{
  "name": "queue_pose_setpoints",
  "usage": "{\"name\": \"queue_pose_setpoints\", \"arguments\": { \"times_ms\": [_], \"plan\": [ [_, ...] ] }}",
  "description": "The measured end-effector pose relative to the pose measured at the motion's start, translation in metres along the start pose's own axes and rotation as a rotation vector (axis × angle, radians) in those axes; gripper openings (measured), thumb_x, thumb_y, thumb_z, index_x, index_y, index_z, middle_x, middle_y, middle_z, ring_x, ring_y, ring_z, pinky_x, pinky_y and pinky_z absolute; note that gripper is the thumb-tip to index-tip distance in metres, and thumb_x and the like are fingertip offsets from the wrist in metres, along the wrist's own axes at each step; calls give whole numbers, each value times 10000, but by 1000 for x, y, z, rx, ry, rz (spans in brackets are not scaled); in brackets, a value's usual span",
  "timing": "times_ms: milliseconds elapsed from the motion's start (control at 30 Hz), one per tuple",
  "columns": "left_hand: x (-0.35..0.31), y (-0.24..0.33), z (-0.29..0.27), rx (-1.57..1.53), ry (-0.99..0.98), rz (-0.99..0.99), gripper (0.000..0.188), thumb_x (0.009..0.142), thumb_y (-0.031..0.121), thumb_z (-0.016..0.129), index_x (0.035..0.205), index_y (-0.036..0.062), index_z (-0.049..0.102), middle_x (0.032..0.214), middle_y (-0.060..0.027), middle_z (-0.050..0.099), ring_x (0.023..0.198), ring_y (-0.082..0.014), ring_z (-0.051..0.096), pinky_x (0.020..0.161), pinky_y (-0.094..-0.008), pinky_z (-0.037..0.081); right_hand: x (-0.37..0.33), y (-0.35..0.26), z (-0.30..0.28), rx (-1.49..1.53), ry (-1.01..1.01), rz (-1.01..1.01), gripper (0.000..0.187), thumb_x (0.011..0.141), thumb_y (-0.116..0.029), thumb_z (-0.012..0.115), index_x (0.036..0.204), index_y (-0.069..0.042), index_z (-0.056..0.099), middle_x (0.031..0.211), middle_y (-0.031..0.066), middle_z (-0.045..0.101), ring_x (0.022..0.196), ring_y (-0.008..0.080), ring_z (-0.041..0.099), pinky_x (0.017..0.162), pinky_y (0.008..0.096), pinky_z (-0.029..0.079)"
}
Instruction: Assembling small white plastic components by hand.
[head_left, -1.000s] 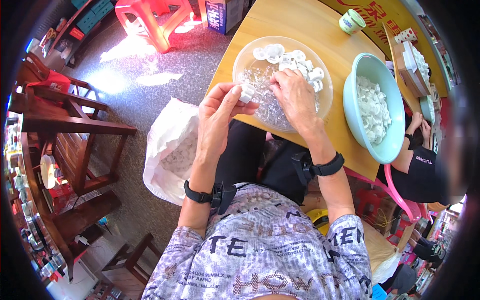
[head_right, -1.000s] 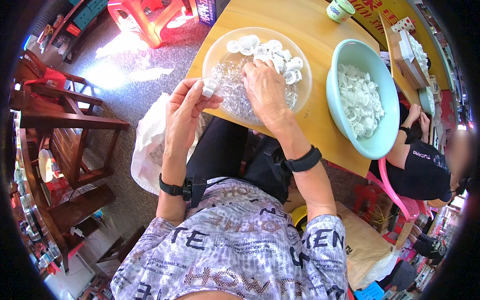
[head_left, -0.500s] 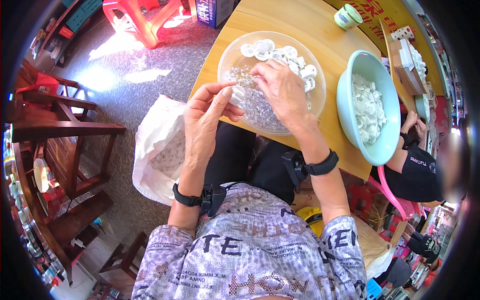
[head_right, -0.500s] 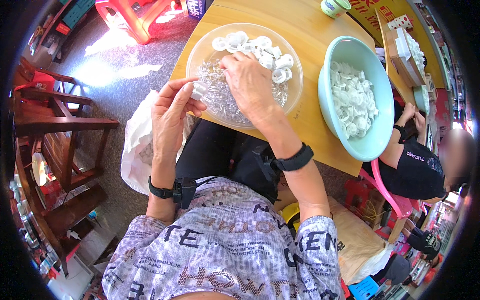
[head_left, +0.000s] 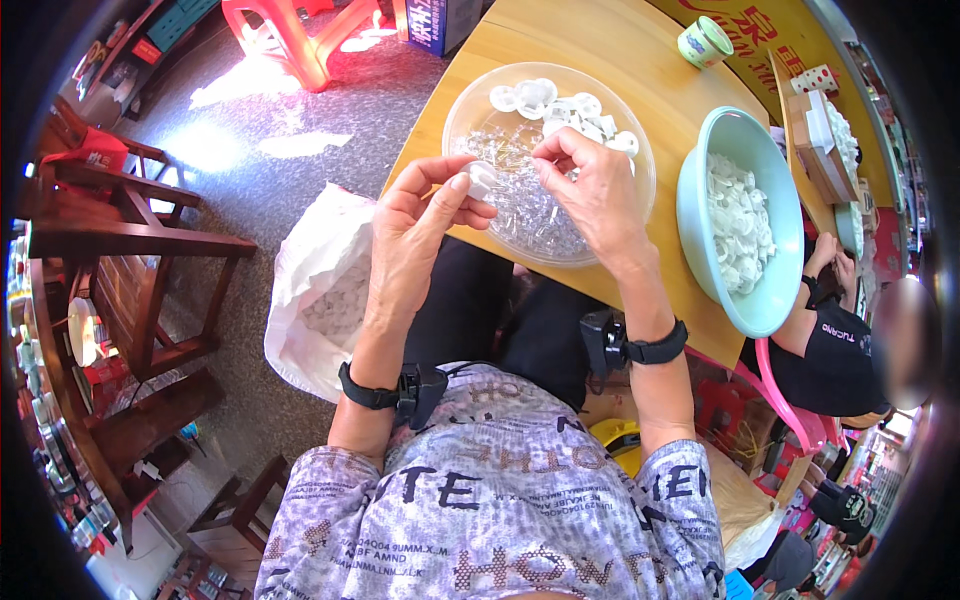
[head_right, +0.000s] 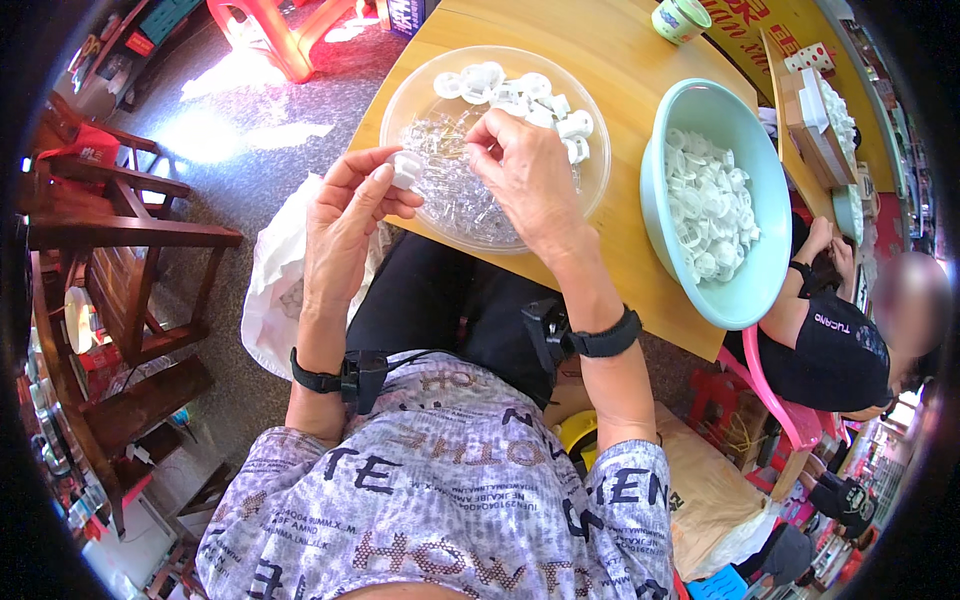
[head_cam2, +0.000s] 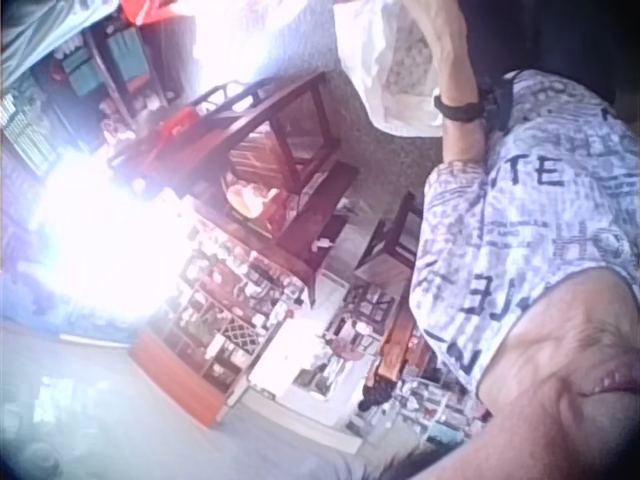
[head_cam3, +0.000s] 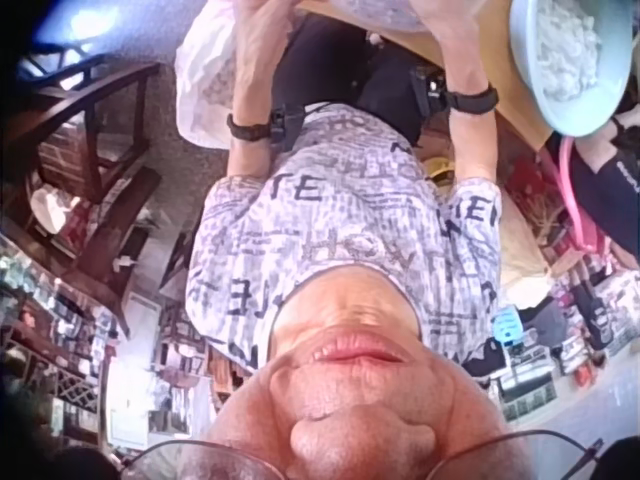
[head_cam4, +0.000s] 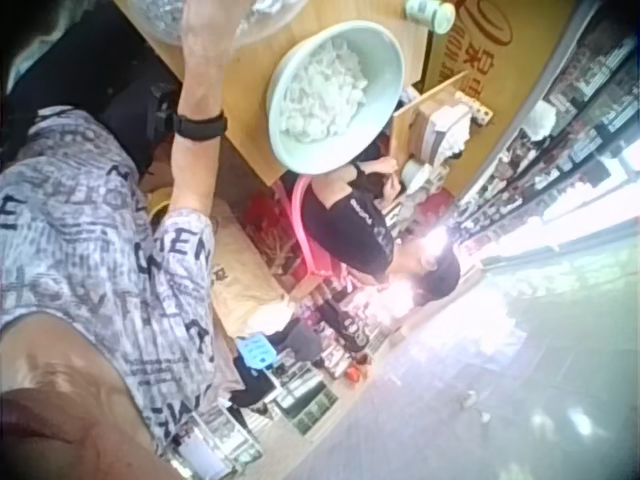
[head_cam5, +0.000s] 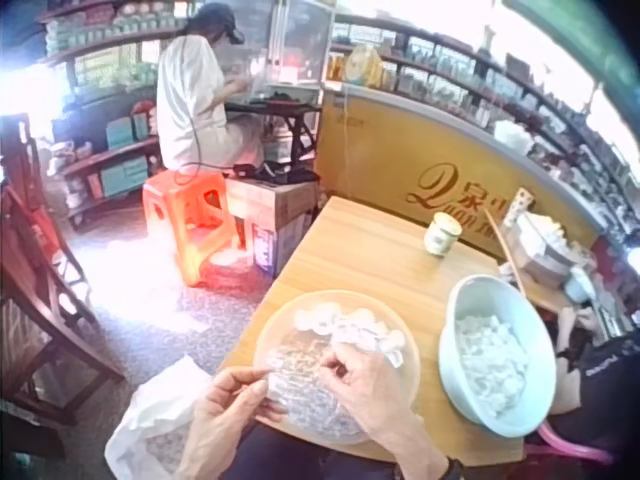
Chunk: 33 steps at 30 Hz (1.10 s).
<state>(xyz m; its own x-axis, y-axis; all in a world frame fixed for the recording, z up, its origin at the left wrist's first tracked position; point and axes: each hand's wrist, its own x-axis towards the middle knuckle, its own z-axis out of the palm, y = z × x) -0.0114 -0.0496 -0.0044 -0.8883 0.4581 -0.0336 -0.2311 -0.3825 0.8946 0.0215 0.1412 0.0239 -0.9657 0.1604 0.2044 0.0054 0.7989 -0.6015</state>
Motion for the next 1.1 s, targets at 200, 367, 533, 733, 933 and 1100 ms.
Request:
{"name": "queue_pose_setpoints", "arguments": {
  "times_ms": [200,367,533,733,933,1100],
  "plan": [
    [1,-1,14,127,-56,46,290,939,127,570,1191,-16,572,1081,-110,606,846,-161,663,768,-253,534,-25,-20,-22,594,-50,302,66,858,-39,642,918,-13,632,787,38,648,689,78,596,617,220,512],
    [1,0,24,172,-119,14,280,914,129,611,1153,-15,595,1057,-98,636,877,-168,660,799,-273,524,-37,-30,-35,678,-40,290,121,861,-30,640,974,-6,605,833,43,648,705,81,599,604,216,513],
    [-1,-2,33,118,-166,-68,236,893,131,643,1086,-3,620,930,-81,673,882,-148,652,809,-272,509,-45,-29,-38,555,-11,210,142,846,-28,650,972,3,592,812,83,655,720,121,632,622,243,525],
    [0,-7,37,57,-203,-63,194,880,106,656,1030,-11,618,924,-93,671,846,-134,649,777,-255,508,-52,-30,-39,428,34,110,142,823,-26,663,943,0,593,804,122,655,723,174,659,635,270,537],
    [2,-7,39,-185,-149,-168,151,886,106,645,988,-2,614,904,-89,658,798,-132,646,737,-238,510,-60,-27,-27,437,181,12,117,802,-4,682,902,-14,622,846,93,643,713,165,654,589,259,538],
    [3,-11,36,-290,-191,-185,148,904,97,612,1015,0,598,961,-83,641,833,-151,653,736,-251,524,-61,-22,-15,417,345,-87,124,792,24,683,898,-24,641,872,75,643,730,162,651,592,257,542]
  ]
}}
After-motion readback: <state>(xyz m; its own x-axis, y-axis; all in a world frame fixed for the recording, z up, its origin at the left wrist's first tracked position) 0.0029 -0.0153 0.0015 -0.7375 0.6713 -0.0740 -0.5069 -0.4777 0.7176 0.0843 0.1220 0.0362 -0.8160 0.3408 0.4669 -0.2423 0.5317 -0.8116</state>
